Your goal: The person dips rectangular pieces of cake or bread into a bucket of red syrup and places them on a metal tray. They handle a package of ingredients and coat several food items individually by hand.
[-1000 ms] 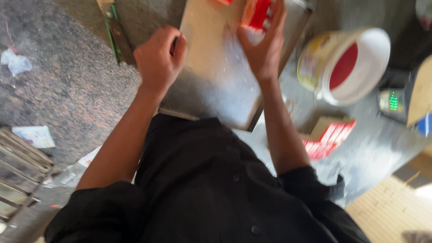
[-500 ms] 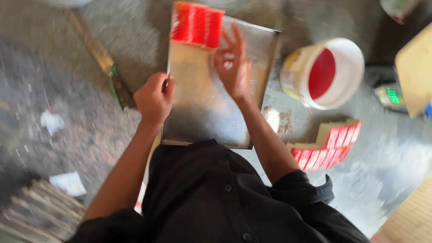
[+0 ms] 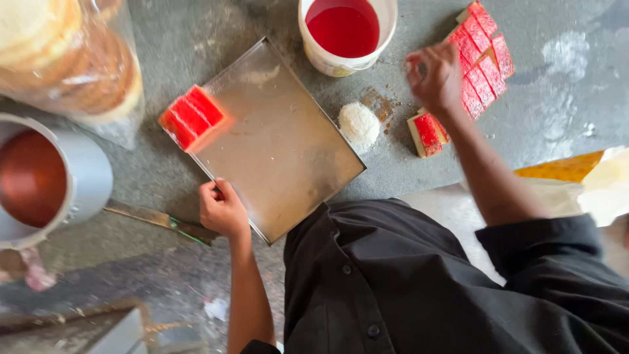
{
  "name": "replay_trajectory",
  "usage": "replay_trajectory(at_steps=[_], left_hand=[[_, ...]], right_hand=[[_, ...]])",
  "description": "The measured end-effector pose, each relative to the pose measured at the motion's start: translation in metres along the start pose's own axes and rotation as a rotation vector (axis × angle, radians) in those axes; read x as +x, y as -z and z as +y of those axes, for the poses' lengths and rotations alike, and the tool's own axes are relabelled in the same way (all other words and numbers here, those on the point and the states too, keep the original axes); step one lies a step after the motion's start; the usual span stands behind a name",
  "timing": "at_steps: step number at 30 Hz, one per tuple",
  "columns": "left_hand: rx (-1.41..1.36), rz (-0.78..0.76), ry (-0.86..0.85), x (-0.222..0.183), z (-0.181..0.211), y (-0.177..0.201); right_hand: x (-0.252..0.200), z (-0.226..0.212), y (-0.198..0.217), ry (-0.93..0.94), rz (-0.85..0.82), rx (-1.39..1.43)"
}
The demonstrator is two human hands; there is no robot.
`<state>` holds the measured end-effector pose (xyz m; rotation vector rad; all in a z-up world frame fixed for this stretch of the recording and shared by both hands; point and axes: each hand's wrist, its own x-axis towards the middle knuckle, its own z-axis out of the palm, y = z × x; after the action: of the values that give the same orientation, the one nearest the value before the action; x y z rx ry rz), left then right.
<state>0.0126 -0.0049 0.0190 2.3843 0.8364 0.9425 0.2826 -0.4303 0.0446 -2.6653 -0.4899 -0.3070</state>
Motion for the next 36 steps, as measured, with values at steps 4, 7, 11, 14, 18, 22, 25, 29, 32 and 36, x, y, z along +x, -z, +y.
replay_trajectory(at_steps=[4,7,11,14,18,22,25,29,32,36], left_hand=[[0.028,-0.018,0.044,-0.001,-0.003,0.0],[0.035,-0.04,0.069,-0.003,-0.002,0.0],[0.036,-0.017,0.07,-0.004,-0.002,0.001],[0.004,-0.021,0.067,-0.005,-0.005,-0.001],[0.005,-0.025,0.113,-0.003,-0.004,-0.004],[0.022,-0.012,0.101,-0.007,-0.007,-0.002],[0.022,-0.032,0.113,-0.006,-0.01,-0.003],[0.042,-0.005,0.118,-0.007,-0.01,-0.007],[0.079,-0.016,0.098,-0.007,-0.013,-0.007],[0.094,-0.046,0.097,-0.001,-0.012,-0.006]], right_hand=[[0.002,0.053,0.007,0.169,-0.012,-0.232],[0.009,0.07,0.006,0.191,-0.123,-0.431],[0.003,0.078,0.007,0.195,-0.235,-0.22],[-0.005,0.087,0.01,0.227,-0.16,-0.16],[0.006,0.099,0.018,0.19,-0.169,-0.124],[0.033,0.091,0.041,0.051,-0.064,0.079],[0.052,0.061,0.073,0.024,-0.018,0.803],[0.088,0.0,0.078,0.021,-0.233,1.018],[0.115,-0.042,0.058,0.114,-0.428,1.049],[0.153,-0.067,0.026,0.193,-0.364,0.707]])
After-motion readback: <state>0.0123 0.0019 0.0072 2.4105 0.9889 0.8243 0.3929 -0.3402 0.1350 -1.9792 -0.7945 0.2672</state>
